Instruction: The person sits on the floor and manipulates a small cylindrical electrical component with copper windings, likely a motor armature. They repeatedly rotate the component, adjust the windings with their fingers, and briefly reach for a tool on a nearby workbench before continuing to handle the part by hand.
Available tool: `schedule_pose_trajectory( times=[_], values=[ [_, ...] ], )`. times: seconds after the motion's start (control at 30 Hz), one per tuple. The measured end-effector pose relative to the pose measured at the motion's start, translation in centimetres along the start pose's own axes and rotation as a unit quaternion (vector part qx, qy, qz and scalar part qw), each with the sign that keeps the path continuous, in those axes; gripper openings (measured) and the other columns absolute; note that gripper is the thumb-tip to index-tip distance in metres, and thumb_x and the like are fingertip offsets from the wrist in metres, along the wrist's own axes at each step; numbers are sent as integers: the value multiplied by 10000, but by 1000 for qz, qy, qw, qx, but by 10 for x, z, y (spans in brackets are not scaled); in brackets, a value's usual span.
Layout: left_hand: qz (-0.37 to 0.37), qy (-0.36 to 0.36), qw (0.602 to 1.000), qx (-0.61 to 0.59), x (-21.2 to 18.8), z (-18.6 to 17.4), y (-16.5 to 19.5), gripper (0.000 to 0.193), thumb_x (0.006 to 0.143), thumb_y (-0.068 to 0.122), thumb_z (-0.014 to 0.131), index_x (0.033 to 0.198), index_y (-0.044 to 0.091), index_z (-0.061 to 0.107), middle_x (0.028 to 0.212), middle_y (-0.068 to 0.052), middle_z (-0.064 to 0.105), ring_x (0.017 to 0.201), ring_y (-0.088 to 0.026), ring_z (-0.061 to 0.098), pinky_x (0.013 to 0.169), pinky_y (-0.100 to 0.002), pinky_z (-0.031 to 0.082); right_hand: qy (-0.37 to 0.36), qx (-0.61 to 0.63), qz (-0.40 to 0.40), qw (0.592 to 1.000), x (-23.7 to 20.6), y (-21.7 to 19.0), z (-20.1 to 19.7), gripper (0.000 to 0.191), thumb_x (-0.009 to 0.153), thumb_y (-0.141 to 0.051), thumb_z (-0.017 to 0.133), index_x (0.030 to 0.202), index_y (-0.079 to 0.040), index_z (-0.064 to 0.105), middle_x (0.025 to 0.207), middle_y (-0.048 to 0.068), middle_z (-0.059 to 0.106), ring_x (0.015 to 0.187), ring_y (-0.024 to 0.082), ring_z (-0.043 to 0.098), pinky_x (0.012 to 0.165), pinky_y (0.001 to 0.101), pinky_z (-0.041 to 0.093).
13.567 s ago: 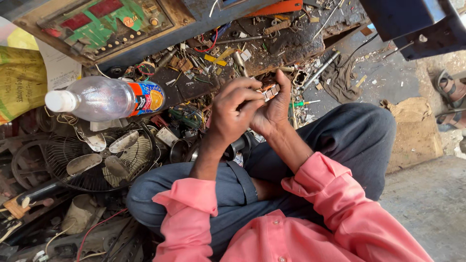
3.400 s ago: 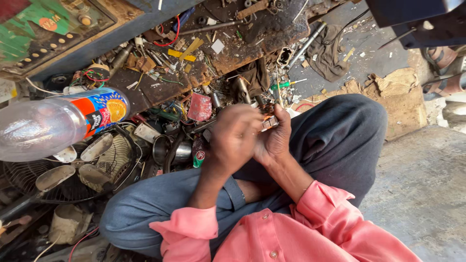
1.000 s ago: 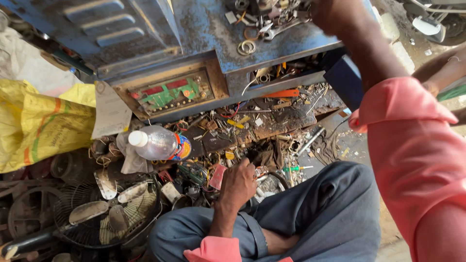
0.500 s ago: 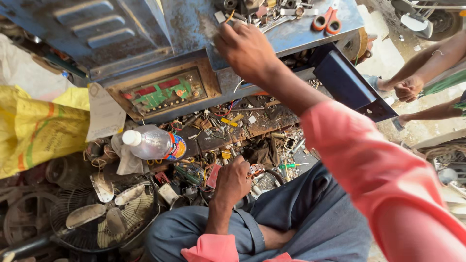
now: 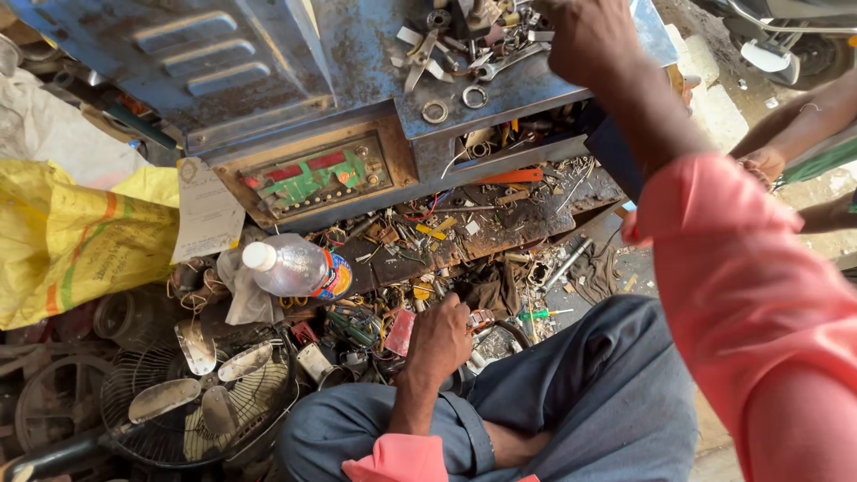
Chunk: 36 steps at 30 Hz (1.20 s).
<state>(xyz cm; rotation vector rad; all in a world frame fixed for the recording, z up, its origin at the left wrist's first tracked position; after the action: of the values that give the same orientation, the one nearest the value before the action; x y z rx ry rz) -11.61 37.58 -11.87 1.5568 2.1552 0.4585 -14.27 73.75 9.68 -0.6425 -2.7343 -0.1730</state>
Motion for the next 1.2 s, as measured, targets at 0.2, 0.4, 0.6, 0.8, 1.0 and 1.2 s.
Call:
schedule_pose_trajectory(
  times=[0.2,0.4,0.6,0.8,1.0,1.2],
  values=[
    [2,17,1000,-10,3,-4,3,88,741,-17,657,827,-35,656,948,-237,646,865,-406,683,778,-504,546,41,36,-166,985,1,5,-20,400,858,52,635,1189,-136,759,1159,109,766,996,251,739,886,394,594],
    [-6,2,1000,0,7,7,-6,94,757,-12,663,847,-37,659,984,-238,656,901,-408,682,805,-504,548,63,145,-40,987,-10,53,-23,199,994,28,672,1156,-42,763,993,156,756,819,267,730,739,392,598],
    [-16,-25,1000,2,13,22,-13,153,761,-9,697,897,-65,657,1049,-259,645,902,-333,705,811,-437,583,125,107,-51,985,1,52,-18,126,1050,8,668,1096,-33,779,1040,124,775,841,231,738,792,362,612],
    [-20,-27,999,21,16,24,-14,107,778,-27,672,882,-50,665,1011,-245,659,904,-345,701,816,-457,566,-77,83,24,993,30,28,10,517,869,66,614,1313,-176,722,1159,142,747,748,269,718,625,398,592],
    [-12,-22,999,30,18,25,-16,80,794,-59,587,837,-44,652,1029,-276,651,855,-366,711,776,-470,572,-138,-9,-14,990,42,25,13,268,945,-129,634,1164,-112,789,992,128,780,695,196,691,567,348,561],
    [-24,-26,999,4,20,21,-12,78,800,-62,567,803,-38,641,1003,-276,651,858,-390,706,771,-488,568,-65,0,26,998,44,42,-6,265,1091,-164,522,1116,-18,742,803,173,729,550,257,658,464,397,537]
  ],
)
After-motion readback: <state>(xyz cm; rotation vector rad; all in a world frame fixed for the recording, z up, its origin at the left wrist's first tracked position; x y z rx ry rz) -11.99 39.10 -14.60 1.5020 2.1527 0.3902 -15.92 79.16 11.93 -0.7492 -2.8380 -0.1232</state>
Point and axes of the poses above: each hand's wrist, its own x-axis towards the middle knuckle, its own z-axis out of the palm, y = z × x, the point moved 7 cm from there along x, towards the middle knuckle
